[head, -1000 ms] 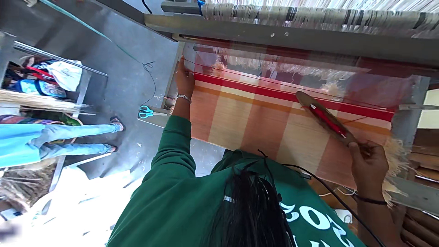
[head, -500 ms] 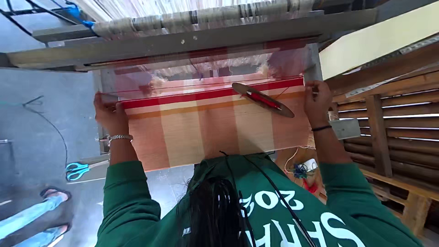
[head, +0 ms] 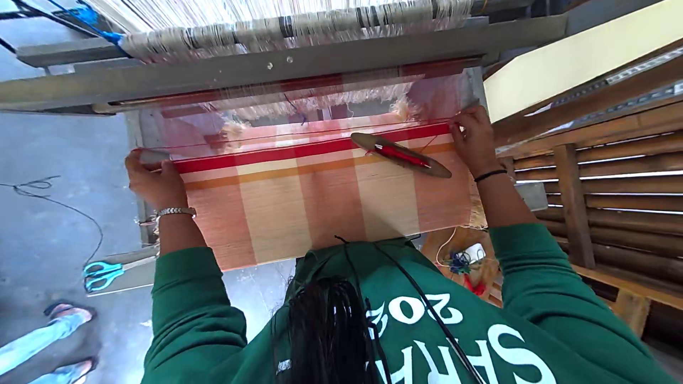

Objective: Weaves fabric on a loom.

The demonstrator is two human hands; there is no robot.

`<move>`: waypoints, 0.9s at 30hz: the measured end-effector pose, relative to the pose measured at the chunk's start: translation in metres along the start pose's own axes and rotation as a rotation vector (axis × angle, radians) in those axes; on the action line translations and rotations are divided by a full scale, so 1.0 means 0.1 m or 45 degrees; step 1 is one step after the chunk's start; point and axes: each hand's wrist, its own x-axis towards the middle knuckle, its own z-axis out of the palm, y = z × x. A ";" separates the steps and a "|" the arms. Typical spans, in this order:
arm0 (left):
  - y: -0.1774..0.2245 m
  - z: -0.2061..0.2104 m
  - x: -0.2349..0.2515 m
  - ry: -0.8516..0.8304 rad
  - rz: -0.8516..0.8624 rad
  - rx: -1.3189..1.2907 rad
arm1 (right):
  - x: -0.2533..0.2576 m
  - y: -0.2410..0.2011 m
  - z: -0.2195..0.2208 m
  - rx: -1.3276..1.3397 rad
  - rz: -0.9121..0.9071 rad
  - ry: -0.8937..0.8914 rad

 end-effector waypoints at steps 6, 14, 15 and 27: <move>0.17 0.01 -0.11 0.022 -0.047 0.112 | -0.06 0.01 0.06 0.248 0.390 0.264; 0.11 0.09 -0.08 0.056 -0.037 0.158 | -0.04 0.08 0.20 1.108 0.874 0.629; 0.10 0.08 -0.07 0.046 -0.030 0.143 | -0.03 0.07 0.20 1.148 0.903 0.642; 0.10 0.15 -0.13 0.087 -0.108 0.174 | -0.10 -0.12 0.07 1.654 0.954 0.775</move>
